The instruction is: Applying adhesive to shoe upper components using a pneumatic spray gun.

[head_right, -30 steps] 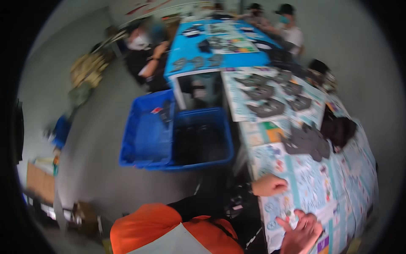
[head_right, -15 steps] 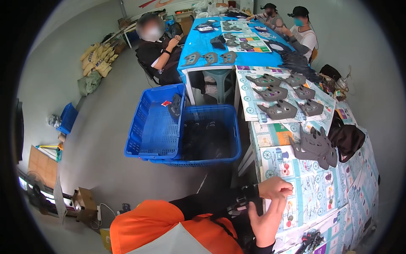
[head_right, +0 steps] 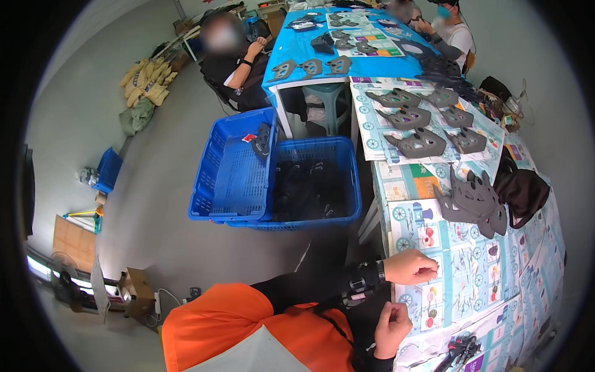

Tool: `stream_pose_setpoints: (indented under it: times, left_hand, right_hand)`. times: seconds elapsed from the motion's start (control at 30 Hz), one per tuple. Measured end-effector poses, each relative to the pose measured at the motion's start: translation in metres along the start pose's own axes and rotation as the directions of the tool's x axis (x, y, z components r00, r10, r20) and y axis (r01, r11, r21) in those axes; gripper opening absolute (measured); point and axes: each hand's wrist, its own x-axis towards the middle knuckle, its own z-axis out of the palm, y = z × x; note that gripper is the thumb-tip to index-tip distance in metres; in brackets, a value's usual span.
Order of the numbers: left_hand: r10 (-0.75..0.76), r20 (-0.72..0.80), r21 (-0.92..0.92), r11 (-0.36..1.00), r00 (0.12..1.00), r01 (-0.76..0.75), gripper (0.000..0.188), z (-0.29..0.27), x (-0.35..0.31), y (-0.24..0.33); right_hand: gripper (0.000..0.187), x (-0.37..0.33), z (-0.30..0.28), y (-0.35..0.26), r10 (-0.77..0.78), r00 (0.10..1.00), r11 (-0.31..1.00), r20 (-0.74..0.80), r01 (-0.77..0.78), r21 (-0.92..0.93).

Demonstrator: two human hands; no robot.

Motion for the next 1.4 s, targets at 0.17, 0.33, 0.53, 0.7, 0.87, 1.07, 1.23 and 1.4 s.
stream_pose_setpoints:
  times: [0.17, 0.33, 0.53, 0.7, 0.87, 1.07, 1.23, 1.4]
  left_hand:
    - [0.0, -0.006, -0.009, 1.0, 1.0, 0.0, 0.014, 0.0, 0.001, 0.001]
    - [0.013, 0.0, -0.002, 1.0, 1.0, -0.013, 0.014, -0.001, 0.001, 0.002]
    - [-0.002, -0.01, -0.017, 1.0, 1.0, 0.002, 0.014, 0.001, 0.0, 0.0]
    - [-0.06, 0.07, 0.01, 0.998, 0.996, 0.06, 0.014, -0.003, 0.002, -0.003]
    - [-0.006, 0.04, -0.047, 0.999, 0.999, 0.008, 0.011, 0.0, 0.004, -0.002]
    - [-0.049, -0.004, -0.02, 0.999, 0.999, 0.049, 0.012, 0.0, 0.0, 0.001]
    - [-0.025, 0.018, 0.016, 1.0, 1.0, 0.025, 0.011, -0.003, 0.002, 0.003]
    - [-0.003, 0.021, -0.051, 0.999, 1.0, 0.004, 0.012, -0.002, 0.001, 0.004]
  right_hand:
    - [0.02, 0.005, -0.005, -0.001, 0.075, 0.997, 0.996, 0.005, -0.075, -0.051]
    - [0.02, 0.004, -0.004, 0.005, 0.079, 0.996, 0.997, 0.036, -0.08, 0.014]
    - [0.043, 0.005, -0.017, -0.014, 0.001, 0.977, 0.978, -0.211, 0.042, 0.203]
    - [0.062, 0.035, -0.116, -0.068, 0.069, 0.703, 0.959, -0.708, 0.149, 0.241]
    - [0.061, -0.002, -0.122, -0.157, -0.572, 0.549, 0.723, -0.61, 0.688, -0.058]
    - [0.06, 0.04, -0.126, -0.147, -0.033, 0.799, 0.902, -0.6, 0.282, 0.326]
    - [0.058, 0.064, -0.133, -0.061, 0.133, 0.801, 0.851, -0.583, 0.209, 0.482]
    - [0.046, 0.044, -0.079, -0.035, 0.145, 0.939, 0.951, -0.312, -0.045, 0.305]
